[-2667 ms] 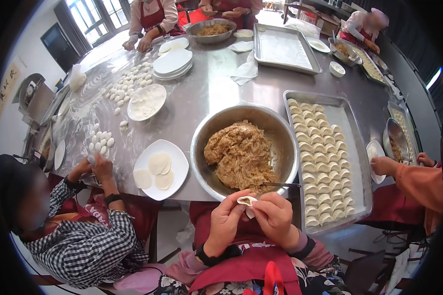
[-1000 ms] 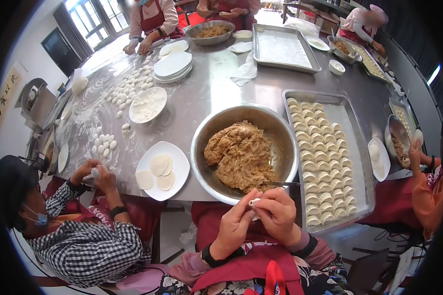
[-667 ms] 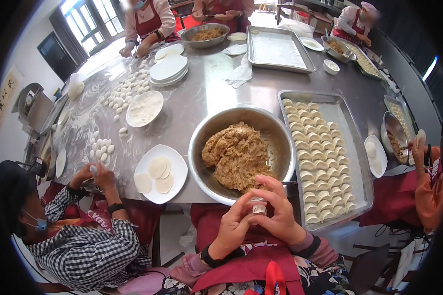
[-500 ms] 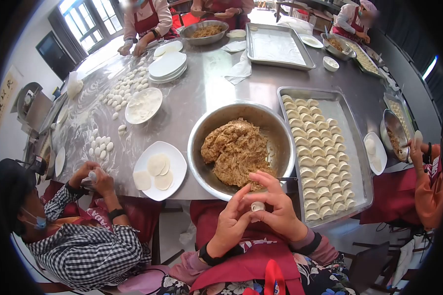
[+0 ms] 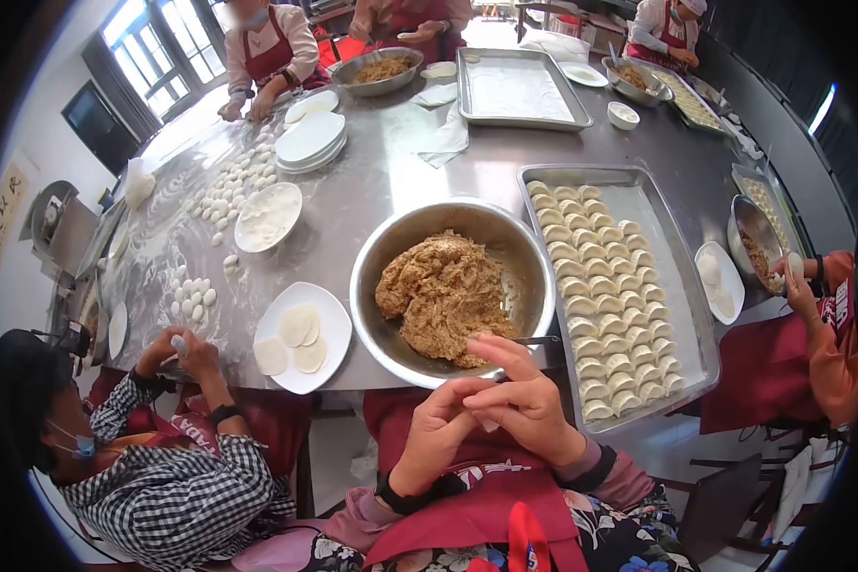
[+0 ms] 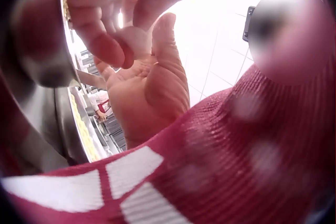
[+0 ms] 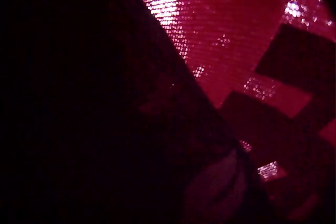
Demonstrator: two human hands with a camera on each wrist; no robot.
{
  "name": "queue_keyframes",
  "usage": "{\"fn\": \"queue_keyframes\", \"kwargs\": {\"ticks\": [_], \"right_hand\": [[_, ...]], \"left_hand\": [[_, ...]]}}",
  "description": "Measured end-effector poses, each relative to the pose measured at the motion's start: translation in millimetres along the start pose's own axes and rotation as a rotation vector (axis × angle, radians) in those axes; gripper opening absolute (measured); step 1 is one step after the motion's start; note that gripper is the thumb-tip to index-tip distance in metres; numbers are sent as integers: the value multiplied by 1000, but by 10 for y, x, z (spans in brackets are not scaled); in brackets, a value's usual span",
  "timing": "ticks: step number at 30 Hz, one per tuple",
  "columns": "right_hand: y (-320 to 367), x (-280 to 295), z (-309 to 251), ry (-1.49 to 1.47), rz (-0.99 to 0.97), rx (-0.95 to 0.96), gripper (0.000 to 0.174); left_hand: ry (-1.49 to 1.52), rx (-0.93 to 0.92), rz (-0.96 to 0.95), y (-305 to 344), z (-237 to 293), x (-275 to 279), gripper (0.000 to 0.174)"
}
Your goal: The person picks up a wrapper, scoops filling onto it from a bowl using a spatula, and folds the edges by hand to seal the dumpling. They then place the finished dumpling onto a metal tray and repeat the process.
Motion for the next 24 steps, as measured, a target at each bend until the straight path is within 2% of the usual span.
{"fn": "queue_keyframes", "kwargs": {"ticks": [5, 7, 10, 11, 16, 18, 24], "right_hand": [[-14, 8, -76, 49, -16, 17, 17], [-55, 49, -119, -66, 68, -137, 17], [44, 86, -56, -159, 70, -123, 16], [68, 90, -40, -123, 63, -55, 15], [60, 80, -147, -30, 32, 14, 16], [74, 124, -130, -249, 188, -219, 13], [32, 171, -75, -117, 129, 5, 23]], "left_hand": [[43, 2, 8, -1, -1, -48, 23], [85, 3, 21, -28, 50, -80, 24], [115, -42, 10, -7, 79, -152, 26], [109, -42, 3, -12, 52, -147, 25], [163, -58, -15, 33, 28, -157, 26], [194, -60, -35, 22, 58, -190, 29], [263, -88, -106, 48, 254, -363, 41]]}}
Point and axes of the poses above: each hand's wrist, its own y-axis away from the middle knuckle, its own x-axis out of the back of the hand, z = x × y, the point moved 6 cm from there along -y, towards the middle knuckle
